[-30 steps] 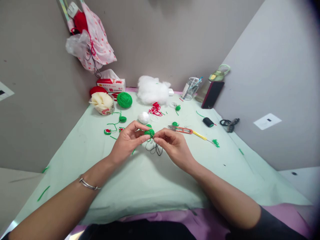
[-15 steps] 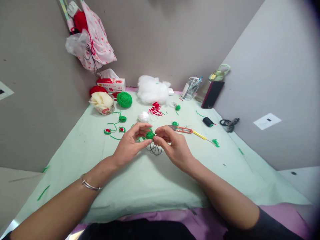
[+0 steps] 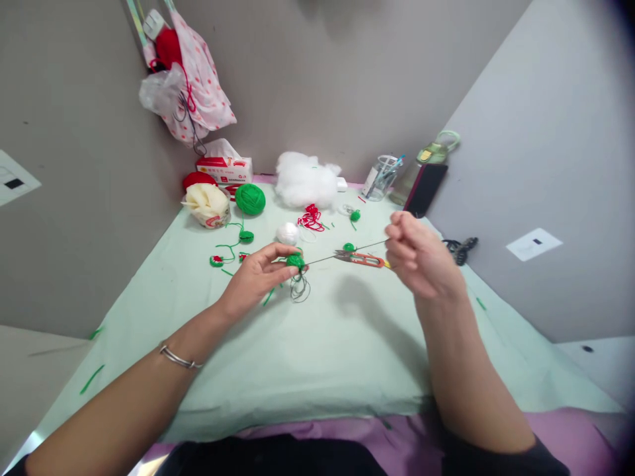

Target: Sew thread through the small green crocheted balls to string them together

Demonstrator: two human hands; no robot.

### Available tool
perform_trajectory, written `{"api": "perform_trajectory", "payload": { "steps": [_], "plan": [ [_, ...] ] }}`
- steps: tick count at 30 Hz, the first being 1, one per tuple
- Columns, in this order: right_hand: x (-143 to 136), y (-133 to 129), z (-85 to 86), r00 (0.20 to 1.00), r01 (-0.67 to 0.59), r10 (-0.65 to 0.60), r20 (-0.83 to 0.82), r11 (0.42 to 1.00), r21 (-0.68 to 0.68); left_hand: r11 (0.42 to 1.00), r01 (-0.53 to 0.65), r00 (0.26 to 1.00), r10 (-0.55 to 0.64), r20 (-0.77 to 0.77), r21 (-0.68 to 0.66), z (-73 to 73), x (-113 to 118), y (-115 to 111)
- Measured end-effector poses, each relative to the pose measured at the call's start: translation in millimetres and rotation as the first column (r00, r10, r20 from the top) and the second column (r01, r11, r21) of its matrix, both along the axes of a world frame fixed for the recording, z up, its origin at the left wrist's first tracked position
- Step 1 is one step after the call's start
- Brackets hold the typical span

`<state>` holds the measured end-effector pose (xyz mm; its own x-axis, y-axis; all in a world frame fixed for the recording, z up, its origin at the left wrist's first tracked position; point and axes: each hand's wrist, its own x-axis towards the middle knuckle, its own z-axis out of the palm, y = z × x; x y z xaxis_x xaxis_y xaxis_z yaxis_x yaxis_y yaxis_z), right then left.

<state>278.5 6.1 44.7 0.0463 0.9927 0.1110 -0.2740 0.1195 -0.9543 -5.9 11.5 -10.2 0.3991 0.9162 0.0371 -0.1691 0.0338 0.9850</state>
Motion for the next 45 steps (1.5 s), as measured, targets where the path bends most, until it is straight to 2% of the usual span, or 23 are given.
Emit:
{"api": "perform_trajectory", "payload": {
  "steps": [1, 2, 3, 4, 6, 8, 9, 10, 12, 13, 14, 16, 17, 18, 20, 22, 24, 26, 29, 34, 41, 44, 45],
  "plan": [
    [23.3, 6.5, -0.3, 0.997, 0.065, -0.065, -0.030, 0.998, -0.008, 0.999, 0.006, 0.999, -0.005, 0.045, -0.036, 1.7, -0.8, 0.1],
    [48.2, 12.2, -1.1, 0.984, 0.177, -0.175, -0.045, 0.983, 0.041, 0.998, 0.009, 0.996, -0.004, 0.084, -0.062, 3.5, -1.7, 0.1],
    [73.3, 16.4, -2.0, 0.947, 0.321, -0.317, -0.057, 0.940, 0.117, 0.997, 0.011, 0.994, -0.003, 0.113, -0.077, 5.2, -2.6, 0.0],
    [97.0, 19.1, -2.6, 0.882, 0.469, -0.466, -0.067, 0.860, 0.199, 0.996, 0.015, 0.992, -0.005, 0.128, -0.084, 6.9, -3.5, 0.0],
    [133.3, 20.1, -1.9, 0.805, 0.590, -0.581, -0.123, 0.760, 0.271, 0.997, 0.023, 0.992, -0.013, 0.123, -0.077, 9.4, -5.1, 0.2],
    [145.5, 18.5, 0.4, 0.764, 0.637, -0.628, -0.149, 0.698, 0.328, 0.998, 0.020, 0.996, -0.015, 0.087, -0.057, 10.5, -6.4, 0.5],
    [140.7, 17.7, 1.4, 0.758, 0.642, -0.635, -0.152, 0.684, 0.346, 0.999, 0.014, 0.998, -0.011, 0.068, -0.046, 10.5, -6.8, 0.7],
    [128.7, 17.2, 1.8, 0.774, 0.617, -0.622, -0.119, 0.699, 0.362, 0.999, 0.009, 0.999, -0.008, 0.050, -0.036, 10.1, -7.0, 0.9],
    [87.3, 15.7, -0.5, 0.840, 0.510, -0.542, -0.013, 0.783, 0.356, 1.000, 0.007, 1.000, -0.007, 0.020, -0.020, 8.8, -6.9, 1.1],
    [60.7, 14.0, -3.3, 0.900, 0.323, -0.396, 0.183, 0.886, 0.331, 1.000, 0.007, 1.000, -0.007, 0.006, -0.014, 8.1, -6.7, 1.0],
    [32.5, 11.1, -7.0, 0.914, 0.207, -0.292, 0.282, 0.933, 0.293, 1.000, 0.005, 1.000, -0.005, -0.008, -0.009, 7.4, -6.4, 0.8],
    [-21.1, 1.9, -15.9, 0.902, 0.036, -0.121, 0.413, 0.978, 0.208, 1.000, 0.003, 0.999, -0.003, -0.038, -0.002, 6.5, -5.5, 0.3],
    [-43.5, -3.8, -20.1, 0.882, -0.048, -0.040, 0.470, 0.984, 0.172, 1.000, 0.005, 0.999, -0.005, -0.051, 0.001, 6.1, -5.1, 0.0],
    [-61.5, -9.3, -23.7, 0.821, -0.163, 0.057, 0.569, 0.977, 0.138, 1.000, 0.010, 0.998, -0.010, -0.066, 0.005, 5.9, -4.9, -0.3],
    [-82.1, -17.7, -27.9, 0.749, -0.290, 0.157, 0.644, 0.951, 0.105, 1.000, 0.022, 0.995, -0.021, -0.095, 0.012, 5.6, -4.9, -0.3],
    [-82.9, -19.7, -27.8, 0.770, -0.326, 0.201, 0.606, 0.940, 0.101, 1.000, 0.014, 0.993, -0.012, -0.119, 0.017, 5.4, -5.6, 0.4],
    [-69.3, -15.0, -24.2, 0.868, -0.253, 0.169, 0.467, 0.960, 0.122, 1.000, -0.004, 0.992, 0.007, -0.126, 0.021, 5.3, -6.7, 1.8],
    [-48.2, -6.3, -18.6, 0.958, -0.101, 0.058, 0.281, 0.985, 0.139, 1.000, -0.014, 0.994, 0.016, -0.105, 0.026, 5.1, -7.6, 3.2],
    [-13.2, 6.9, -8.9, 0.989, 0.146, -0.148, -0.005, 0.976, 0.162, 1.000, -0.003, 0.998, 0.004, -0.061, 0.030, 4.3, -8.0, 4.8],
    [42.1, 17.4, 3.9, 0.878, 0.419, -0.361, -0.313, 0.897, 0.140, 1.000, 0.015, 0.998, -0.014, -0.060, 0.013, 3.7, -8.3, 5.6],
    [113.3, 11.1, 7.2, 0.749, 0.651, -0.583, -0.315, 0.737, 0.181, 1.000, -0.001, 0.999, 0.001, -0.049, -0.005, 5.2, -11.0, 7.0],
    [127.3, 8.8, 9.0, 0.683, 0.718, -0.638, -0.356, 0.676, 0.165, 1.000, 0.016, 0.998, -0.016, -0.057, -0.016, 4.8, -11.3, 7.5],
    [127.2, 8.9, 9.8, 0.678, 0.721, -0.638, -0.365, 0.673, 0.162, 0.999, 0.026, 0.998, -0.027, -0.059, -0.018, 4.5, -11.3, 7.6]
  ]
}}
